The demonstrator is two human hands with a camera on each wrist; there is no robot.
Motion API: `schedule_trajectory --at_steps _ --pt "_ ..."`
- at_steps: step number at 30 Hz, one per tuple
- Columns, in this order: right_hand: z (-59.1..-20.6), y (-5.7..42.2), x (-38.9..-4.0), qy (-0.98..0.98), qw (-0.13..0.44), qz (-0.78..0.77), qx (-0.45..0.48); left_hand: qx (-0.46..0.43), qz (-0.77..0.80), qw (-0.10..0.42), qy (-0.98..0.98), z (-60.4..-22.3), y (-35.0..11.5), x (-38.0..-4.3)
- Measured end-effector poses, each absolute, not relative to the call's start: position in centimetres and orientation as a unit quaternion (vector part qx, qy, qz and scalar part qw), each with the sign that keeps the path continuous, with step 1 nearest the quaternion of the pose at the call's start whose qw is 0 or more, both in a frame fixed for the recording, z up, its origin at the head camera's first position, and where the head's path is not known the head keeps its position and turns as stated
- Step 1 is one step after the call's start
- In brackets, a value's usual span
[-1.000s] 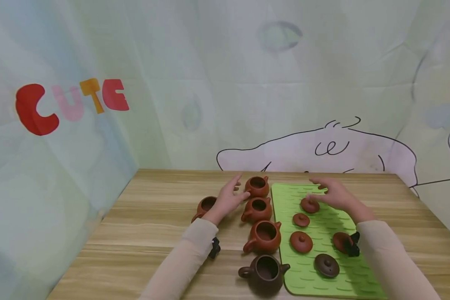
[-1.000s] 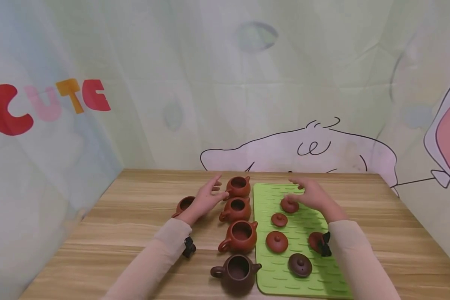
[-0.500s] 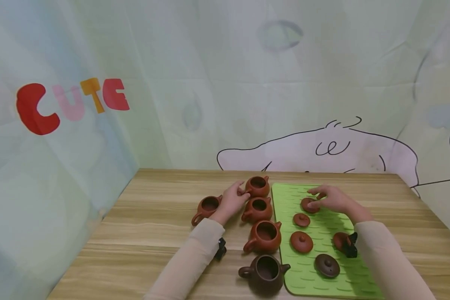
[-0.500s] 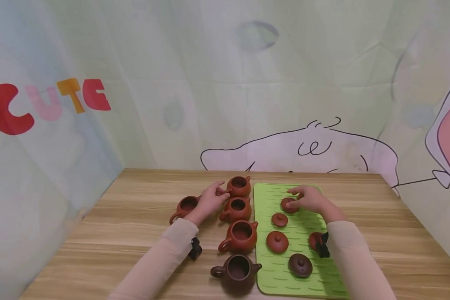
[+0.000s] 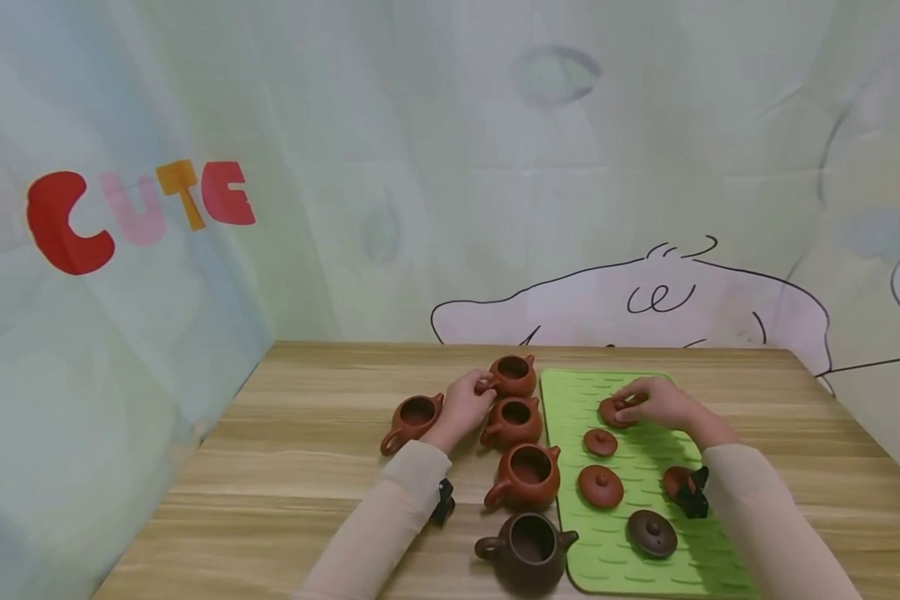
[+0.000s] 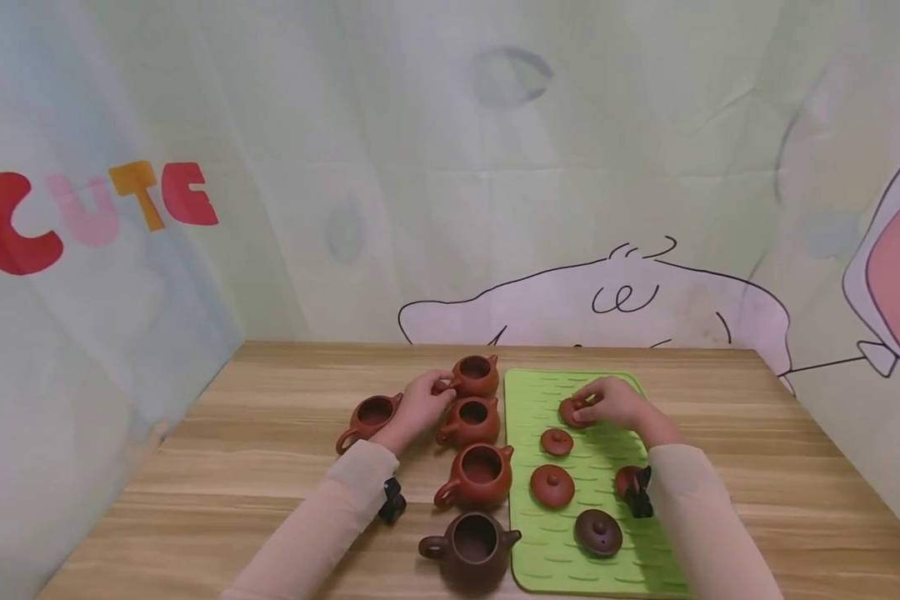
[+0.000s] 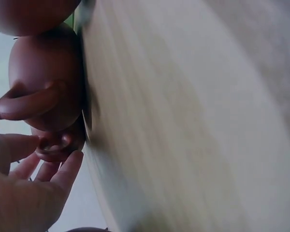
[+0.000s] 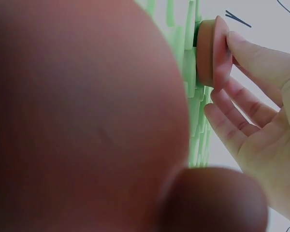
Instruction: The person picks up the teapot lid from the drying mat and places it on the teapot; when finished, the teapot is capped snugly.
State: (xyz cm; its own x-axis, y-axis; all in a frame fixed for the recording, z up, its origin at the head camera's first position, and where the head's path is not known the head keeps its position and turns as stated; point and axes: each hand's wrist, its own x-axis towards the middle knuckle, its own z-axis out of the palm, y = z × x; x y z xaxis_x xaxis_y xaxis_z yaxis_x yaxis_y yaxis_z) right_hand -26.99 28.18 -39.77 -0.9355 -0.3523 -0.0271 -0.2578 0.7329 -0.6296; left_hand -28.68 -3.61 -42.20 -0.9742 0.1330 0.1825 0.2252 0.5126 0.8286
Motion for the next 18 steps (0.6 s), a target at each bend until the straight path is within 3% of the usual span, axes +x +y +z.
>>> schedule_trajectory --at_steps 18 --pt "-39.78 28.15 -27.11 0.934 0.069 -0.311 -0.163 -0.095 -0.482 0.048 -0.869 -42.25 -3.63 -28.77"
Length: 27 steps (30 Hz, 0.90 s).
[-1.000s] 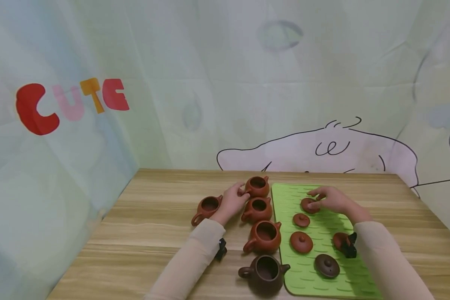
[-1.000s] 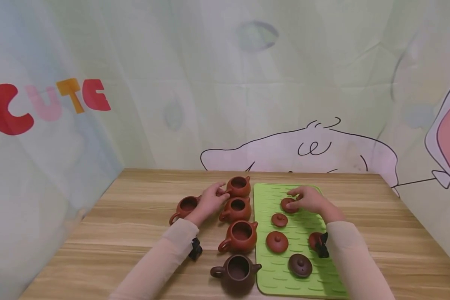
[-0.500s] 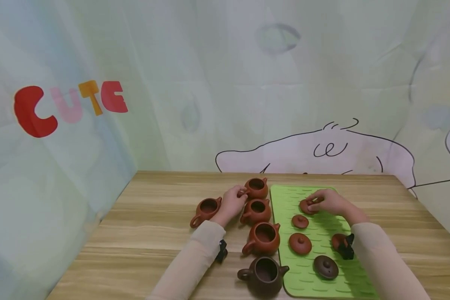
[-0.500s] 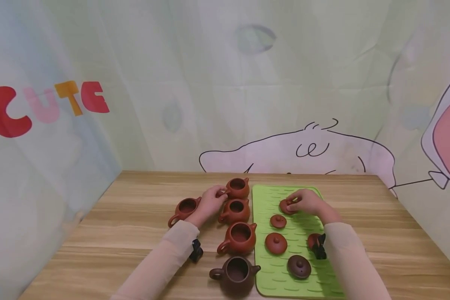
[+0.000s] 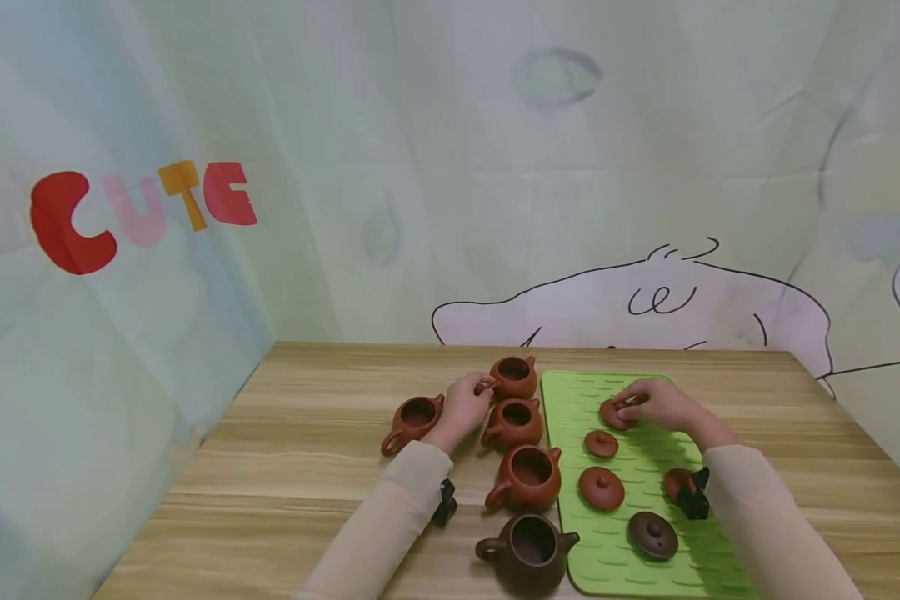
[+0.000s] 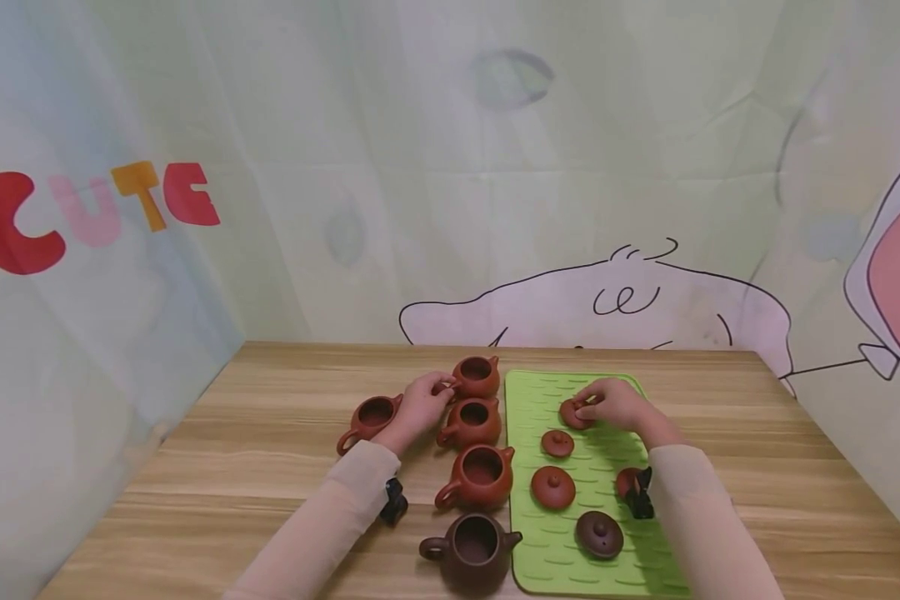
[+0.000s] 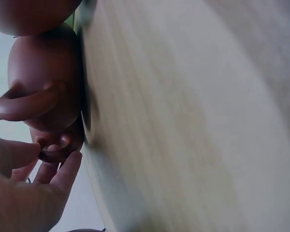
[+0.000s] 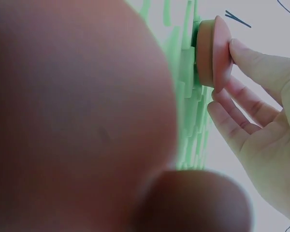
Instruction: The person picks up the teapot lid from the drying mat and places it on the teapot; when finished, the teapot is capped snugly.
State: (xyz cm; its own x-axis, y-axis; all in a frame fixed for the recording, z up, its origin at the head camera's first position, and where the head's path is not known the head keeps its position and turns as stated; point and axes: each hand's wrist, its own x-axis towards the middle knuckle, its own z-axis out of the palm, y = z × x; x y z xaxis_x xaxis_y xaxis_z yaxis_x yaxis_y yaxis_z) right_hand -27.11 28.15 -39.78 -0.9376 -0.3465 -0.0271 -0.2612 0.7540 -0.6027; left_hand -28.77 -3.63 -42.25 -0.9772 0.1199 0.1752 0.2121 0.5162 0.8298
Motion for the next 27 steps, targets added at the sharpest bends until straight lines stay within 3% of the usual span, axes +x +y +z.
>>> schedule_trajectory --at_steps 14,27 --pt "-36.9 26.8 -28.7 0.932 0.076 -0.314 -0.163 -0.096 -0.484 0.044 -0.869 -41.8 -3.9 -28.7" --pt "-35.1 22.2 -29.8 0.928 0.061 -0.325 -0.175 -0.101 -0.479 0.047 -0.871 -42.2 -3.7 -28.9"
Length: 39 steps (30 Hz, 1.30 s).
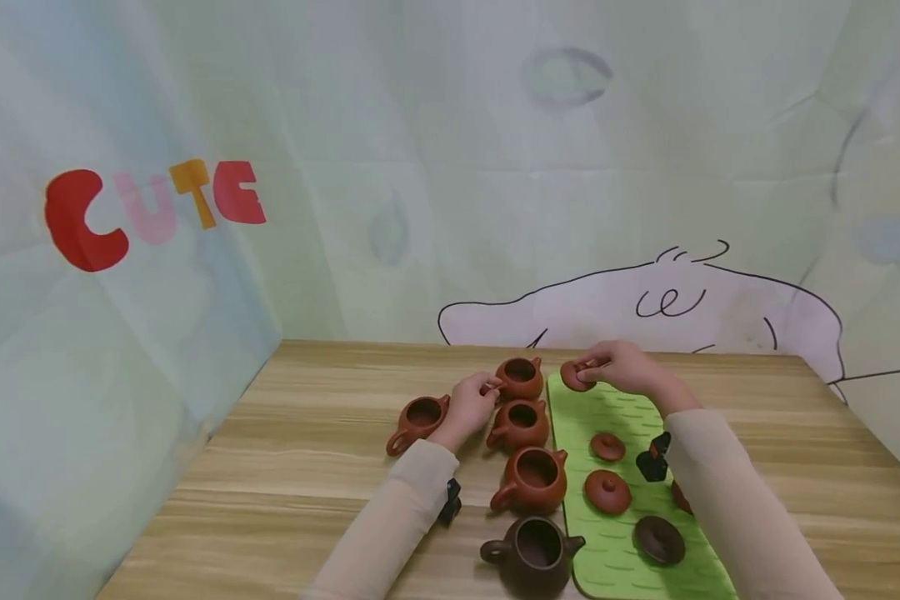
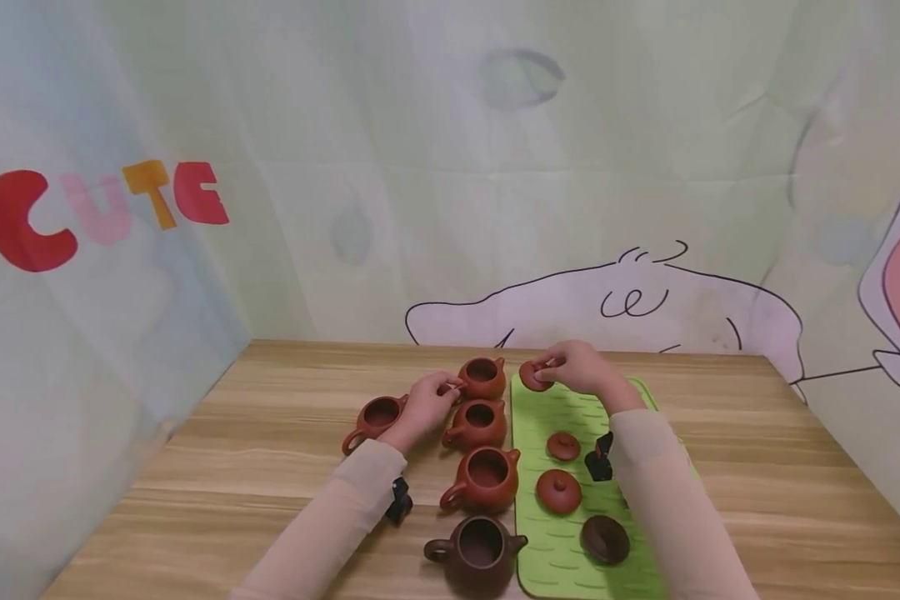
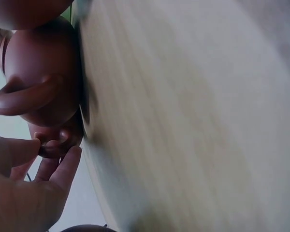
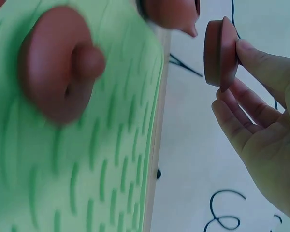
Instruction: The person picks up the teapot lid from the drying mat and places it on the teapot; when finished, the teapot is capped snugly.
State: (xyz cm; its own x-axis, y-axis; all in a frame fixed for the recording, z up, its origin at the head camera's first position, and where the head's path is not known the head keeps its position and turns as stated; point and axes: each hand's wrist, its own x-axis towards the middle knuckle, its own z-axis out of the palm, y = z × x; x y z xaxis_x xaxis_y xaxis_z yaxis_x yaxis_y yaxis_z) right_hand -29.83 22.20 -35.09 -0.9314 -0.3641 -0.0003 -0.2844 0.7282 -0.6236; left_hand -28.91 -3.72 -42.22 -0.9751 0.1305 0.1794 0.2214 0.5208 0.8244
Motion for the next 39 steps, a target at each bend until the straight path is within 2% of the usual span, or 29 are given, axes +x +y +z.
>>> schedule_trajectory --at_steps 14,39 --pt "-35.5 19.0 -31.7 0.917 0.06 -0.348 -0.186 -0.097 -0.467 0.045 -0.878 -42.1 -3.6 -28.9" --pt "-37.7 14.6 -32.9 0.908 -0.018 -0.366 -0.203 -0.107 -0.459 0.055 -0.88 -42.1 -3.8 -28.9"
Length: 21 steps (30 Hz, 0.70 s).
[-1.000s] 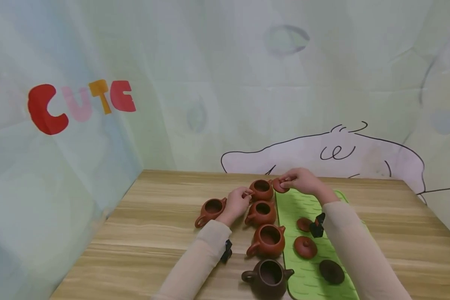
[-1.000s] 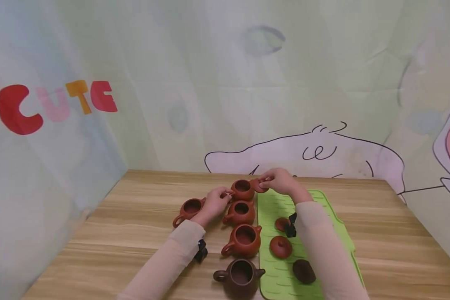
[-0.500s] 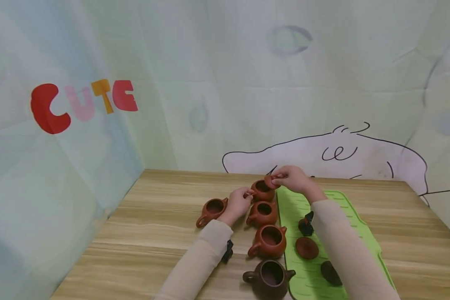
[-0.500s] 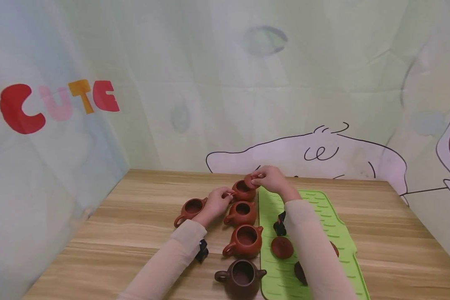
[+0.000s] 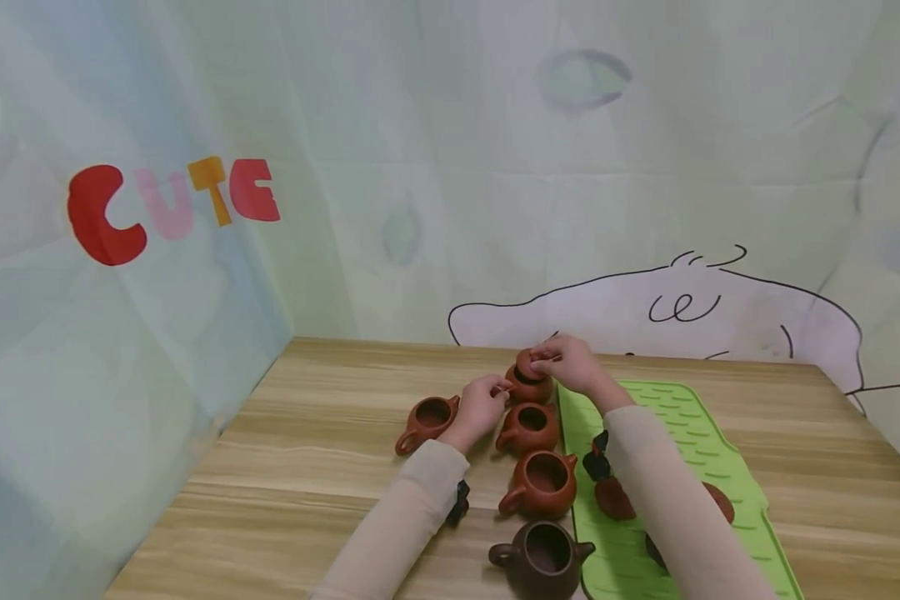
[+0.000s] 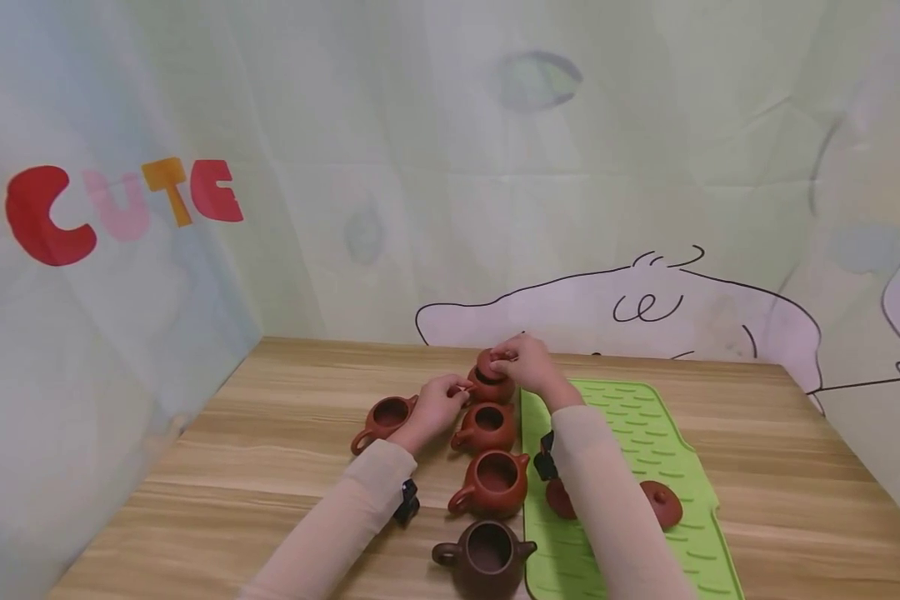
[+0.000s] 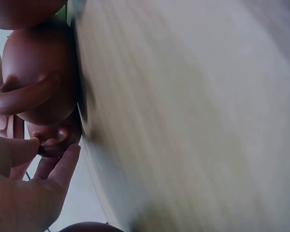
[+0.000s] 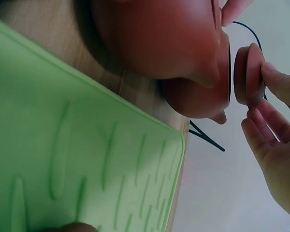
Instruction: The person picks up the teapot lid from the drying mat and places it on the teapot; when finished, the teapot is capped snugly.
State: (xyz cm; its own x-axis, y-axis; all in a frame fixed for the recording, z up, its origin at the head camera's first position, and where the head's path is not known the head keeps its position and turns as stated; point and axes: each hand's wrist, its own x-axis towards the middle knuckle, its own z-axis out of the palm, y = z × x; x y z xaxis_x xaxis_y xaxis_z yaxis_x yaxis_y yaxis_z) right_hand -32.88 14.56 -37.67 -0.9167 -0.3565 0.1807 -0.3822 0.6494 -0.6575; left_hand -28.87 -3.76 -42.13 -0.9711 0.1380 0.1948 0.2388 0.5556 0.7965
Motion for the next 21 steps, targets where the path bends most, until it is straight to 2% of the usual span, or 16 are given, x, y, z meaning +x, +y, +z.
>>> schedule_trajectory --at_steps 11,21 --pt "-37.72 14.43 -32.39 -0.909 0.006 0.354 0.22 -0.105 -0.46 0.054 -0.88 -42.1 -3.72 -28.85" --pt "-38.18 13.96 -32.73 -0.923 -0.02 0.335 0.187 -0.101 -0.467 0.05 -0.877 -41.99 -3.67 -28.71"
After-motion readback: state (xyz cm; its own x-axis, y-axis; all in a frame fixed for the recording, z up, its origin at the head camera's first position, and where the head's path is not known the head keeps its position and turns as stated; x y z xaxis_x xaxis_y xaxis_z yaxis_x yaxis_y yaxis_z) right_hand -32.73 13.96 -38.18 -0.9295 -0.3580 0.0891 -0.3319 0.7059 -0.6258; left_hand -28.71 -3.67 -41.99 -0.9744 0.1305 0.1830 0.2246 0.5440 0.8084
